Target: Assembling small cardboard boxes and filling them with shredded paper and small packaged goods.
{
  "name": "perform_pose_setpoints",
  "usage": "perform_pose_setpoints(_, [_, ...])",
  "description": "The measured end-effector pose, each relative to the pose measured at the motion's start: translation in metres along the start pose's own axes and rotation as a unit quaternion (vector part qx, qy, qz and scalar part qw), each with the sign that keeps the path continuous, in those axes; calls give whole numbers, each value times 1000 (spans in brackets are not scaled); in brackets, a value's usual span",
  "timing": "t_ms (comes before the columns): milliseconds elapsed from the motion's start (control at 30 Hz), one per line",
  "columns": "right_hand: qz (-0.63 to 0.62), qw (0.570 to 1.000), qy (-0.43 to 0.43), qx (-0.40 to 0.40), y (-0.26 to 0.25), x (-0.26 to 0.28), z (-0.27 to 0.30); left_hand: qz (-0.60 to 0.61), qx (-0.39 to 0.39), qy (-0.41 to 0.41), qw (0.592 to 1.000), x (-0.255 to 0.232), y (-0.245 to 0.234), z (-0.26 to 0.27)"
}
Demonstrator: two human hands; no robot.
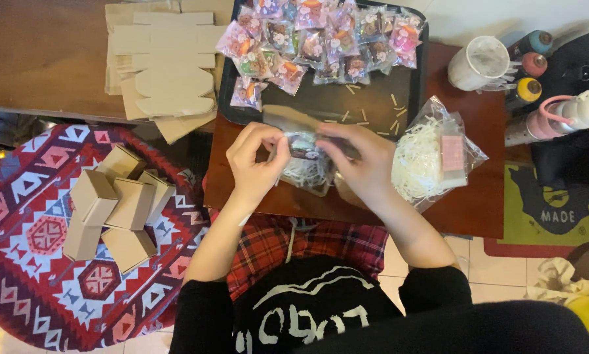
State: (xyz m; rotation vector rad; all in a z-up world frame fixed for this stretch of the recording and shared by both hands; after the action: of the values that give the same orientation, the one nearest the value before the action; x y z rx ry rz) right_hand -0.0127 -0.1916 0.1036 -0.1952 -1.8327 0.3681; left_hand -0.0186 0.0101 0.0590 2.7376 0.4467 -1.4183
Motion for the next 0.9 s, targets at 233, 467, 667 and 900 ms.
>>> perform_pose_setpoints(233, [355, 883, -293, -95, 4, -11, -4, 8, 14, 9, 1000, 37, -9, 16])
perform_pose_setpoints(467, [427, 883, -182, -63, -10, -20, -23, 106, 221, -124, 962, 55, 10, 40])
perform_pose_setpoints(667, [384, 893, -232, -42, -14, -47, -76, -48, 180, -83, 979, 60, 9, 43])
perform_pose_setpoints(900, [408, 896, -115, 136, 25, -131, -91, -161, 232, -33, 959, 72, 8, 43])
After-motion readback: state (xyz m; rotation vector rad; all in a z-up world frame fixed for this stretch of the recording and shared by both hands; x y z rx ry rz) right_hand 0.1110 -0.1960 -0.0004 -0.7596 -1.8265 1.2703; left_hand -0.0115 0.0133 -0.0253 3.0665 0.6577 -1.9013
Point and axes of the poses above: each hand's wrist, its own z-axis away from the middle knuckle, its own y-axis out of the palm, x = y × z, the point moved 1 cm from there along -z, towards the middle knuckle, and after that the axes turned 1 degree about z, right-handed, at the moved point
